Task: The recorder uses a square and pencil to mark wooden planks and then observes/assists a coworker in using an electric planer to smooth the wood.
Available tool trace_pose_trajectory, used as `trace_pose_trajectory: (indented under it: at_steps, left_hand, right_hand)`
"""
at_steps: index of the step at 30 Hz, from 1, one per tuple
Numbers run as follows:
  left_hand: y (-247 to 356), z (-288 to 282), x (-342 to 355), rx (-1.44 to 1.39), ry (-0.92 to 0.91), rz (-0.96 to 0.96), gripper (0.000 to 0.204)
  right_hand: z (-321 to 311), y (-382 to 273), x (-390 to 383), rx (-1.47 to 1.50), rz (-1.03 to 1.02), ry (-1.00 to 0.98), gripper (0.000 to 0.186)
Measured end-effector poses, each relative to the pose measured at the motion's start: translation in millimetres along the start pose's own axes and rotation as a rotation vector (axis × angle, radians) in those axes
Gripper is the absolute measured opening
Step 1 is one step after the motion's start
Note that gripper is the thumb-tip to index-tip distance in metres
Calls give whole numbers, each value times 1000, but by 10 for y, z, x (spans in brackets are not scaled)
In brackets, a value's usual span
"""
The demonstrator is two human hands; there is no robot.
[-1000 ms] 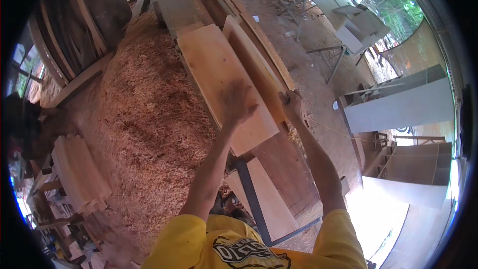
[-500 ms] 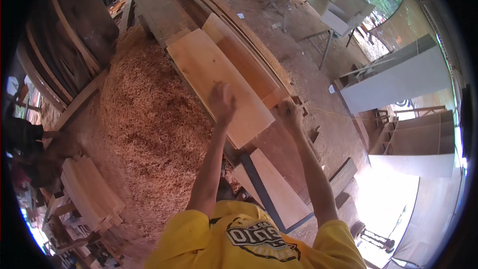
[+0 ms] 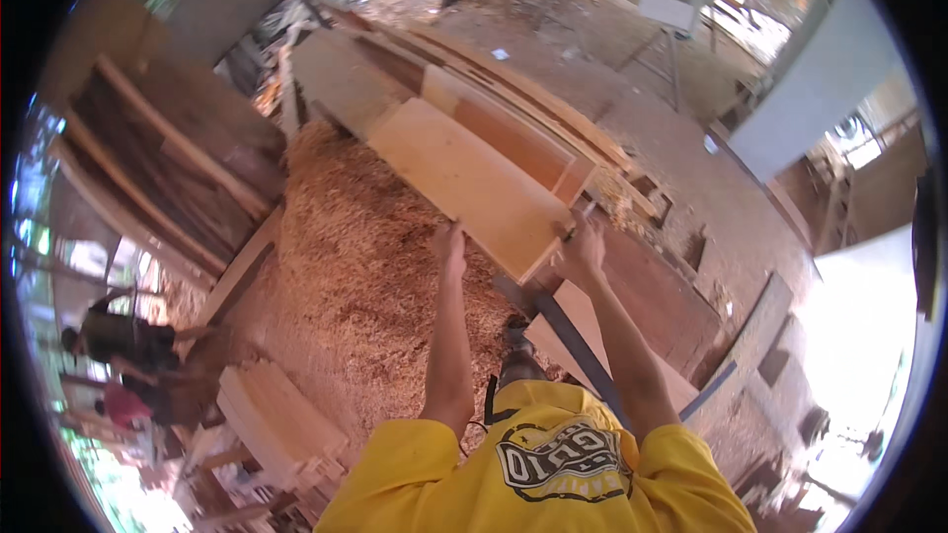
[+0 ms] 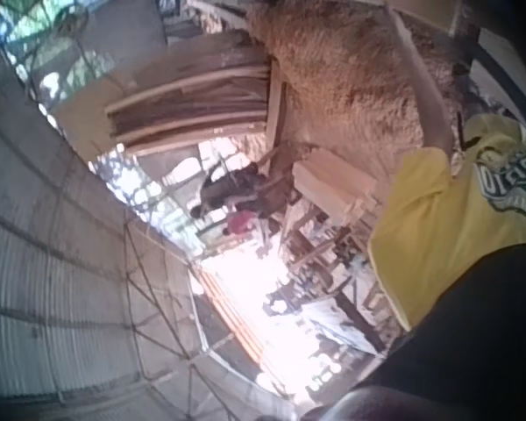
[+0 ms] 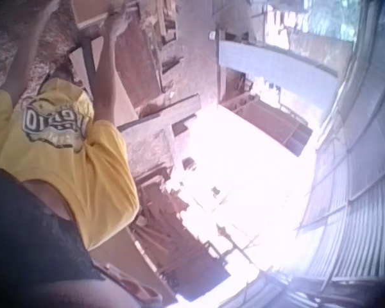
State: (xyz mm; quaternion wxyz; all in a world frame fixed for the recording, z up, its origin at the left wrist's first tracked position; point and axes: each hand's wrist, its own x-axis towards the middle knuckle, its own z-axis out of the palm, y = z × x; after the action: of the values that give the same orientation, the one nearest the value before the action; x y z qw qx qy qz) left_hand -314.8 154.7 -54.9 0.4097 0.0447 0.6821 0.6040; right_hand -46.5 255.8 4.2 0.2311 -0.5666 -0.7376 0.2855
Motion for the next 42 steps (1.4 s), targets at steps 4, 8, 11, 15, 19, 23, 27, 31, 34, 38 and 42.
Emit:
trace_pose_trajectory:
  at_steps: [4, 8, 11, 15, 19, 23, 27, 31, 34, 38, 42]
  left_hand:
    - [-202, -25, -183, 90, 10, 184, 33]
    - [-237, -130, -582, 175, -79, 16, 28]
    - [-464, -25, -960, 185, -162, -159, 26]
    - [-838, -21, -1337, 76, -344, -218, 40]
    - [-567, 308, -1685, -479, -322, -394, 58]
    - [-1542, 373, -1213, -1244, -1259, -252, 65]
    - [-967, 640, -2356, -978, -597, -260, 62]
    - [-862, 508, -2828, -1054, -731, -222, 61]
    - [-922, 445, -3033, -1080, -742, -210, 60]
    - [-977, 423, -3235, -1116, -738, -190, 59]
    - [-991, 434, -3387, -1132, -738, -159, 58]
  right_hand:
    - [-101, 87, -138, -62, -62, -23, 48]
    - [-34, 565, -384, -57, 48, -61, 48]
    - [-56, 957, -667, 926, 646, -114, 45]
    - [-471, 1032, -1014, 1193, 687, -250, 34]
    - [-1321, 738, -1388, 794, 173, -166, 31]
    - [-2194, -75, -1770, 367, -64, -371, 25]
    - [-2499, -308, -2230, 227, -614, -319, 31]
    - [-2670, -110, -2600, -33, -892, -287, 27]
    - [-2668, 89, -2698, -24, -862, -310, 29]
    - [-2659, 220, -2777, 86, -770, -342, 32]
    - [-2672, 334, -2912, 170, -782, -260, 26]
